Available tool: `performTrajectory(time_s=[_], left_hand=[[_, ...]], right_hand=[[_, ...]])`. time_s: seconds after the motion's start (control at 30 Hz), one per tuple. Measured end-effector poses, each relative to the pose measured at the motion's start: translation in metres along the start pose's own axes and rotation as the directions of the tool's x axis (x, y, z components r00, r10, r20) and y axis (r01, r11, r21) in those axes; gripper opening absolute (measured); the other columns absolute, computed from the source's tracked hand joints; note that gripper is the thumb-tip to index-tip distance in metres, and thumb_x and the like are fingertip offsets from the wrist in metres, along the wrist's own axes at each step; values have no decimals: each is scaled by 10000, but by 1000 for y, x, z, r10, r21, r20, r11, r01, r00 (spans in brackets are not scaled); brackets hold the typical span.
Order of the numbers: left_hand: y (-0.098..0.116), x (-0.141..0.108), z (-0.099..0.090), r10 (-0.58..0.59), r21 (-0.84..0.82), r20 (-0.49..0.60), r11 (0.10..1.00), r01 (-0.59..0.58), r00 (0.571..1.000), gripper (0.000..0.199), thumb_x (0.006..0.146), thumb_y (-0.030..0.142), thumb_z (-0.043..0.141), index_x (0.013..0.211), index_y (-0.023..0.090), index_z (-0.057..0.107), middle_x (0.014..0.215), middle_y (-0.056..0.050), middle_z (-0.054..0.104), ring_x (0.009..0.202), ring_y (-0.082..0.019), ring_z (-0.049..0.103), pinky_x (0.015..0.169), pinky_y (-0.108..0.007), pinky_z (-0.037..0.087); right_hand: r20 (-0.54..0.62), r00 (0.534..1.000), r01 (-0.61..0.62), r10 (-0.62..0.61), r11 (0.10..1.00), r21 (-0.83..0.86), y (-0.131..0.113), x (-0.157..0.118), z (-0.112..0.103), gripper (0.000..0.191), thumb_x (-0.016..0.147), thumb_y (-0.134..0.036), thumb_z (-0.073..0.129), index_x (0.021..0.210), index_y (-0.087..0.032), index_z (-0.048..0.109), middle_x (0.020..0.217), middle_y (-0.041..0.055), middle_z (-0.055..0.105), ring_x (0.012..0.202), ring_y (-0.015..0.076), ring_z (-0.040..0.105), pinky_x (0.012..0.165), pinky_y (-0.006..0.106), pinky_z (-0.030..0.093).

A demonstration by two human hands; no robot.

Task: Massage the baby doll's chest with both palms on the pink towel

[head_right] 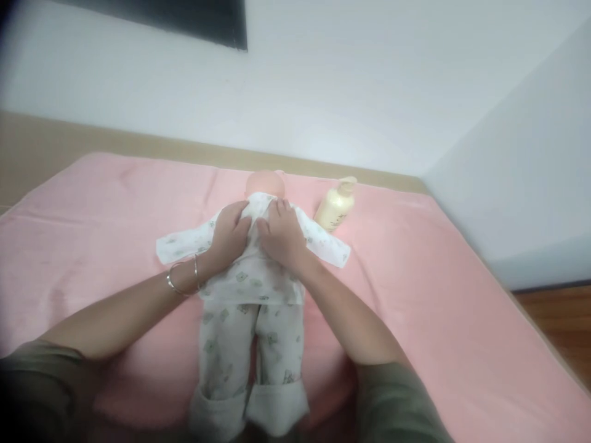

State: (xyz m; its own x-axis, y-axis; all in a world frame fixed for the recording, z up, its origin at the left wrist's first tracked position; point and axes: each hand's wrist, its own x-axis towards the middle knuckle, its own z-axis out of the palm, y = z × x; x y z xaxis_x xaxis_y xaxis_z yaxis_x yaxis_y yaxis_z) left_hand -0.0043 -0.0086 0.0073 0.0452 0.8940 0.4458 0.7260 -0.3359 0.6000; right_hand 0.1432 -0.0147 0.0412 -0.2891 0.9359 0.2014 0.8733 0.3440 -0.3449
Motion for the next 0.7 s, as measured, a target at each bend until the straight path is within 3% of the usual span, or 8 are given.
performTrajectory(time_s=[0.17, 0.37, 0.53, 0.7], left_hand=[[5, -3, 0, -98, -129, -61, 988, 90, 993, 412, 868, 237, 373, 1168, 141, 639, 1248, -143, 668, 1193, -292, 576, 1112, -479, 439], [6, -3, 0, -128, -163, -93, 980, 111, 987, 412, 865, 246, 378, 1171, 136, 632, 1233, -157, 653, 1177, -300, 571, 1101, -498, 443], [6, -3, 0, -135, -168, -95, 979, 118, 986, 403, 858, 245, 387, 1160, 137, 631, 1224, -155, 655, 1172, -302, 572, 1110, -505, 434], [5, -4, 1, -135, -167, -94, 979, 118, 986, 417, 861, 261, 384, 1174, 136, 630, 1243, -157, 655, 1187, -304, 568, 1111, -503, 433]], right_hand=[[-27, 998, -63, 65, 996, 59, -2, 1, -13, 605, 976, -336, 378, 1497, -31, 427, 1610, 227, 392, 1518, 378, 329, 1233, 615, 269], [-248, 965, 90, -79, 995, 35, -21, -19, -20, 579, 980, -256, 335, 1539, -112, 383, 1690, 144, 256, 1593, 278, 169, 1285, 590, 147], [-79, 990, 120, -117, 992, 29, -15, -14, -8, 563, 1005, -293, 327, 1490, -35, 450, 1594, 220, 424, 1548, 313, 300, 1272, 587, 212], [-248, 959, 155, -139, 987, 47, -13, -13, -17, 576, 989, -251, 317, 1549, -134, 380, 1682, 138, 283, 1595, 279, 160, 1272, 604, 193]])
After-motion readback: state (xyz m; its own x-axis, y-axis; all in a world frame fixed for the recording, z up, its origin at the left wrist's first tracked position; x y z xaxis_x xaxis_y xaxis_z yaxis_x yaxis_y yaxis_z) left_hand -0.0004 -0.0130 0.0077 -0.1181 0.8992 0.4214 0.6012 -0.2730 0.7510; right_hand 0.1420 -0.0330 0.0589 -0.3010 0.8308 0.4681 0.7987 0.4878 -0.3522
